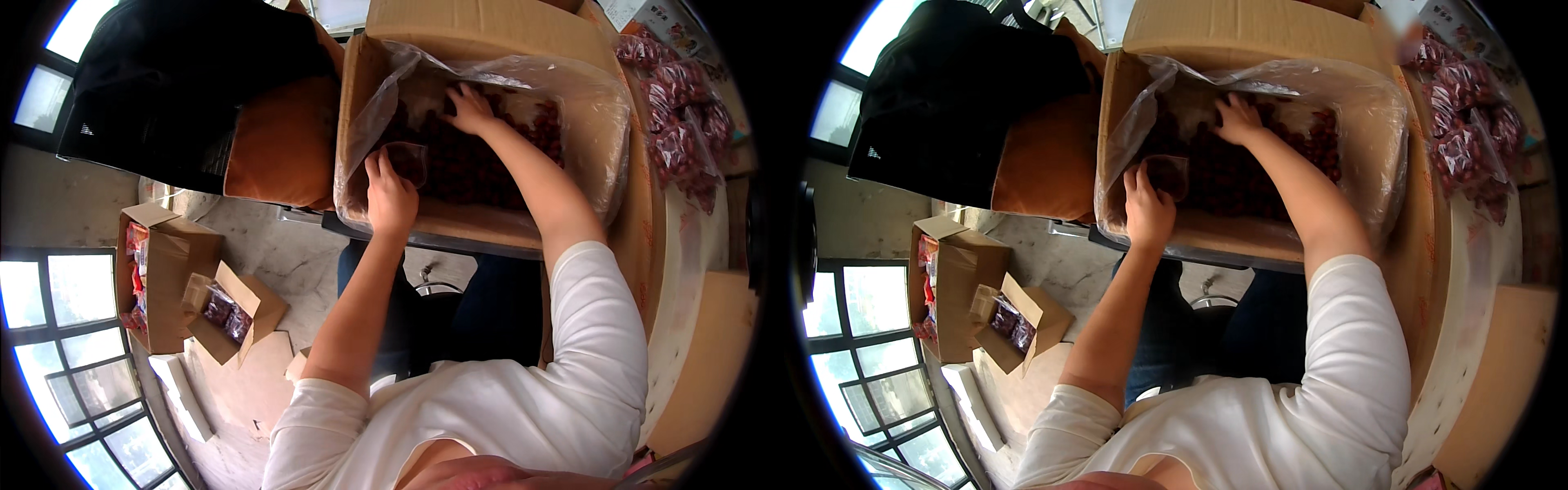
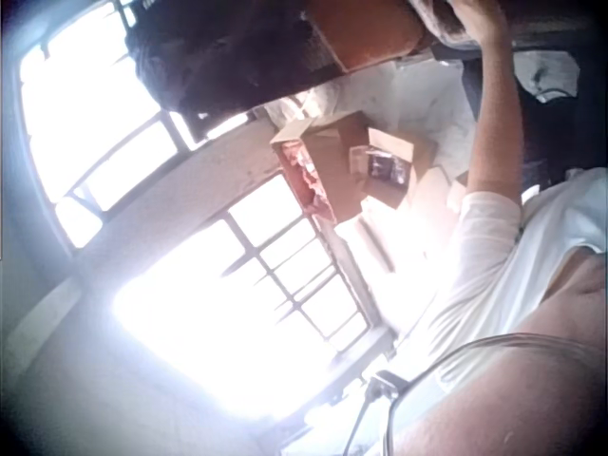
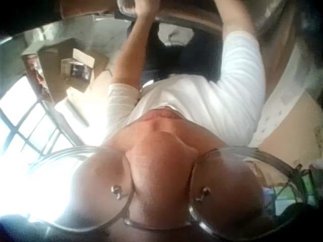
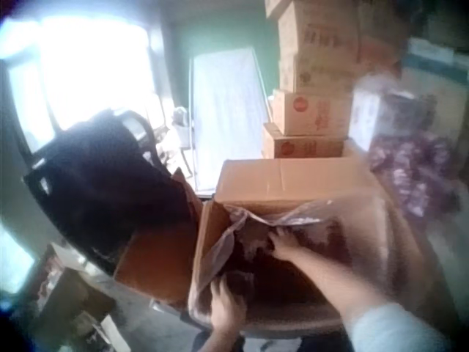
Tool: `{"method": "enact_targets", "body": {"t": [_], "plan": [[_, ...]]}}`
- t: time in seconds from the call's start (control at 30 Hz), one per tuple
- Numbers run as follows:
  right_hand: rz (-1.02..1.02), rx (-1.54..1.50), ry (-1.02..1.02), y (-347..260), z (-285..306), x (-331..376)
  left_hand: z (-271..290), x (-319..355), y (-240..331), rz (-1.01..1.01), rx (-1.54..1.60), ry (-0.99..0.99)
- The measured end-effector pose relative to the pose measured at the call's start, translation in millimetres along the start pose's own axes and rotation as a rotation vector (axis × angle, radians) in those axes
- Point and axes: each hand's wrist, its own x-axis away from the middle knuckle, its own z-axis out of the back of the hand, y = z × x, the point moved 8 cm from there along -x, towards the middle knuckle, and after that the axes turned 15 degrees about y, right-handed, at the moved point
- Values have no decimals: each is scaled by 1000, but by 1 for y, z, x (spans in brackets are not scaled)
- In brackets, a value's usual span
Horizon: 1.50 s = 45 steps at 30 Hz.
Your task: The person scoops dried red dates from a large plastic-lined cardboard box into small clear plastic bags. After filling each bag, they seal it and place it on a nearby table. The process is repeated continuously throughout the clip.
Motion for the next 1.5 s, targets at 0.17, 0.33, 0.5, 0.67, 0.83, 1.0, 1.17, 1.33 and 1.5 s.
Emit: {"method": "enact_targets", "body": {"t": [0.17, 0.33, 0.5, 0.67, 0.83, 1.0, 1.17, 1.33, 1.5], "plan": [[-170, 94, -5, 29, -15, -16, 2, 0, -1, 41, 35, 15], [-83, 60, 38, 28, -25, 1, 2, 0, 2, 42, 23, 7], [174, 97, -153, 4, -21, 54, 0, 1, 0, -27, -14, 23], [166, -65, -75, -19, 1, 53, -3, -1, 4, -62, -15, 25], [221, -259, -14, -66, -21, -3, -2, 0, 4, -15, -14, 8], [188, -350, 244, -97, -59, -47, -7, -2, 4, -58, -42, -1], [74, -378, 106, -125, -43, -57, 0, -1, 0, 19, -51, -29], [144, -311, -16, -114, -85, -86, -4, -3, 5, -24, -25, 15], [161, -427, -66, -103, -99, -95, -7, -2, 2, -10, -45, -42]]}}
